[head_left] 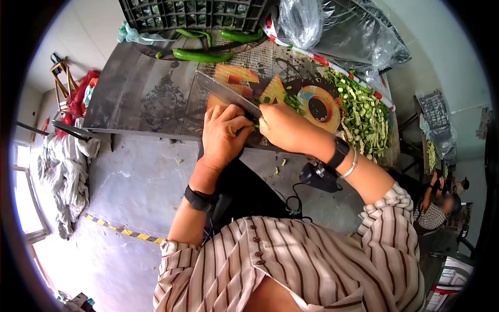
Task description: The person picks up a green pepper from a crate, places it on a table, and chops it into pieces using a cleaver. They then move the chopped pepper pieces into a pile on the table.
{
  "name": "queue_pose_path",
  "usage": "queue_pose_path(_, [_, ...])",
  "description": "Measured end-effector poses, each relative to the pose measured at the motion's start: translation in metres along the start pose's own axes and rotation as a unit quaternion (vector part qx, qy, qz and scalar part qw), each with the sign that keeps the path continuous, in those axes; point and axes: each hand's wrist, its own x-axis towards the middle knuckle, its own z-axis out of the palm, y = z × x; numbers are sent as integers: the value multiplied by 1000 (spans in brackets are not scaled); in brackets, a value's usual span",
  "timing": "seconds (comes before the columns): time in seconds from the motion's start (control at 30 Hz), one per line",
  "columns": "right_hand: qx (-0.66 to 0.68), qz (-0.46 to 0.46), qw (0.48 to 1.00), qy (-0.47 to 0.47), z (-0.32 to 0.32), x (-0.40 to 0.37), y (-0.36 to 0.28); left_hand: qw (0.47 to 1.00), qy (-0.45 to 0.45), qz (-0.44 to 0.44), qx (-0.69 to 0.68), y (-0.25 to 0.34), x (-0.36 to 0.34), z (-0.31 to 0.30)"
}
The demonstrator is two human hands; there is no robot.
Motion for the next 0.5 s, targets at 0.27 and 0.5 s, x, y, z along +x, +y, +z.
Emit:
queue_pose_path(0.27, [-16,25,999,20,2,8,3,999,11,41,-14,-6,-3,-6])
queue_pose_path(0.5, [27,38,999,3,-2,7,1,999,37,18,-25,-7,-5,-13])
